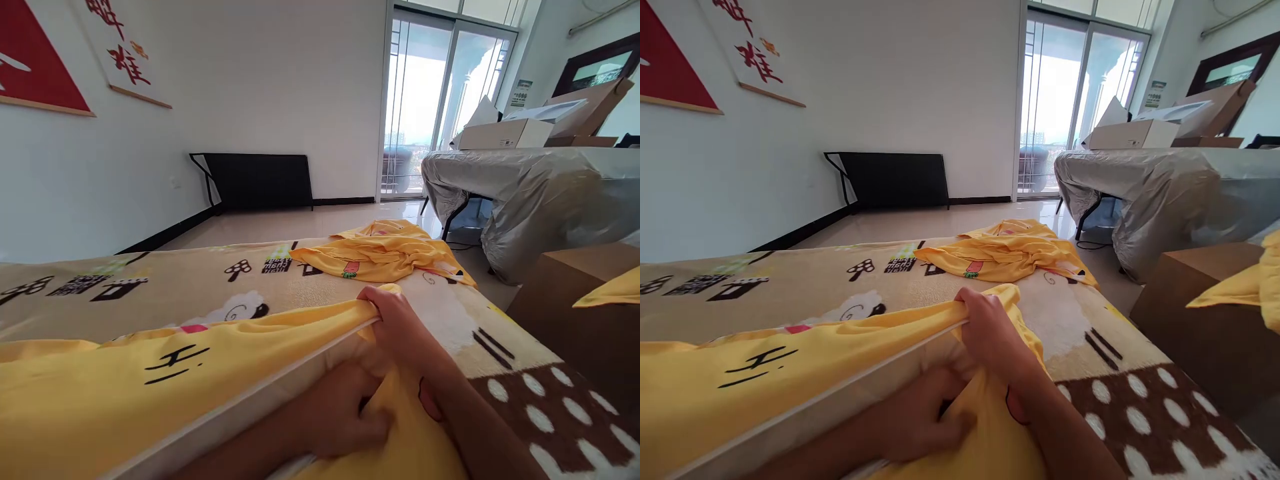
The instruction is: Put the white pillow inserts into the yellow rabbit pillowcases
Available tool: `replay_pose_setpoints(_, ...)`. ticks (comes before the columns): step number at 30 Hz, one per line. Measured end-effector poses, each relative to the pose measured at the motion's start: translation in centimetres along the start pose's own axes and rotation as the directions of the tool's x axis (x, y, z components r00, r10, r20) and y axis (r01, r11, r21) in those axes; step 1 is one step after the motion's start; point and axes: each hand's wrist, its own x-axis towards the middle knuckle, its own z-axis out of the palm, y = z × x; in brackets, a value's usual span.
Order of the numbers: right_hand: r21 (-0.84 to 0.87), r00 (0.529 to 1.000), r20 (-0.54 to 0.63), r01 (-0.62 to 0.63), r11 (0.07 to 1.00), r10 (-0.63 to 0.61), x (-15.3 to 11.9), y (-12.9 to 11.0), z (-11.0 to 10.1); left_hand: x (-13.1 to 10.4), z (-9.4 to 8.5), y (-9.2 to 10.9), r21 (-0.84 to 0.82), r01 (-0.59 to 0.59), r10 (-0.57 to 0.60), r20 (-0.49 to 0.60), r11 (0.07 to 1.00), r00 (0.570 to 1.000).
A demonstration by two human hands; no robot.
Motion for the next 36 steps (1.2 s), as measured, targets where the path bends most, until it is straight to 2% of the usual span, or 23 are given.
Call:
replay_pose_setpoints(2, 0.049, 1.000, 0.008, 0.012, 0.999, -0.012, 0.6, 0.5, 0.7, -0.4, 0.1, 0.0, 0.116, -0.087, 0.105, -0.168, 0.989, 0.980)
replay_pose_setpoints(4, 0.058, 1.000, -0.001, -0.014, 0.998, 0.015, 0.7, 0.7, 0.9, -0.5, 0.2, 0.2, 0.256, -0.094, 0.181, -0.339, 0.962, 0.923)
replay_pose_setpoints(6, 0.034, 0.999, -0.023, -0.041, 0.999, 0.042, 0.5, 0.6, 0.3, -0.4, 0.3, 0.2, 0.313, -0.046, 0.183, -0.424, 0.949, 0.887)
replay_pose_setpoints(7, 0.021, 0.998, -0.032, -0.046, 0.999, 0.047, 0.3, 0.6, -0.1, -0.3, 0.3, 0.1, 0.326, -0.019, 0.169, -0.436, 0.945, 0.884)
replay_pose_setpoints(11, 0.005, 0.999, 0.006, -0.052, 0.999, 0.052, -0.5, 0.3, -1.6, -0.1, 0.9, -0.5, 0.347, 0.098, 0.036, -0.359, 0.933, 0.933)
replay_pose_setpoints(14, -0.134, 0.996, 0.012, -0.088, 0.987, 0.091, -0.8, 0.2, -1.8, 0.1, 0.9, -0.6, 0.375, 0.206, -0.123, -0.232, 0.904, 0.965)
replay_pose_setpoints(17, -0.346, 0.991, -0.032, -0.136, 0.929, 0.133, -0.8, 0.0, -1.4, 0.4, 0.1, -0.1, 0.374, 0.245, -0.230, -0.085, 0.895, 0.969)
replay_pose_setpoints(19, -0.393, 0.991, -0.057, -0.137, 0.909, 0.125, -0.6, 0.1, -1.2, 0.8, -0.7, 0.1, 0.349, 0.253, -0.261, -0.024, 0.902, 0.965)
replay_pose_setpoints(21, -0.341, 0.994, -0.069, -0.108, 0.934, 0.090, -0.3, 0.4, -1.0, 1.3, -1.4, -0.2, 0.343, 0.260, -0.252, -0.069, 0.902, 0.965)
replay_pose_setpoints(24, -0.127, 0.997, -0.064, -0.061, 0.990, 0.053, 0.4, 1.4, -0.7, 2.2, -1.6, -1.5, 0.363, 0.324, -0.241, -0.257, 0.873, 0.936)
replay_pose_setpoints(25, -0.038, 0.997, -0.061, -0.058, 0.998, 0.055, 0.6, 1.8, -0.6, 2.5, -1.5, -2.0, 0.368, 0.352, -0.254, -0.289, 0.860, 0.923)
replay_pose_setpoints(28, 0.213, 0.995, -0.078, -0.049, 0.976, 0.067, 1.2, 2.7, 0.1, 2.9, -0.7, -2.9, 0.397, 0.377, -0.295, -0.254, 0.837, 0.921)
replay_pose_setpoints(31, 0.380, 0.994, -0.090, -0.021, 0.925, 0.060, 1.4, 2.9, 0.7, 3.0, 0.1, -2.8, 0.434, 0.351, -0.298, -0.188, 0.829, 0.936)
replay_pose_setpoints(33, 0.430, 0.997, -0.060, -0.015, 0.903, 0.045, 1.4, 2.9, 0.8, 3.0, 0.4, -2.4, 0.461, 0.341, -0.304, -0.154, 0.819, 0.940)
replay_pose_setpoints(36, 0.414, 0.999, 0.035, -0.004, 0.910, -0.011, 1.2, 3.3, 0.3, 3.0, 0.5, -1.8, 0.488, 0.355, -0.330, -0.139, 0.797, 0.934)
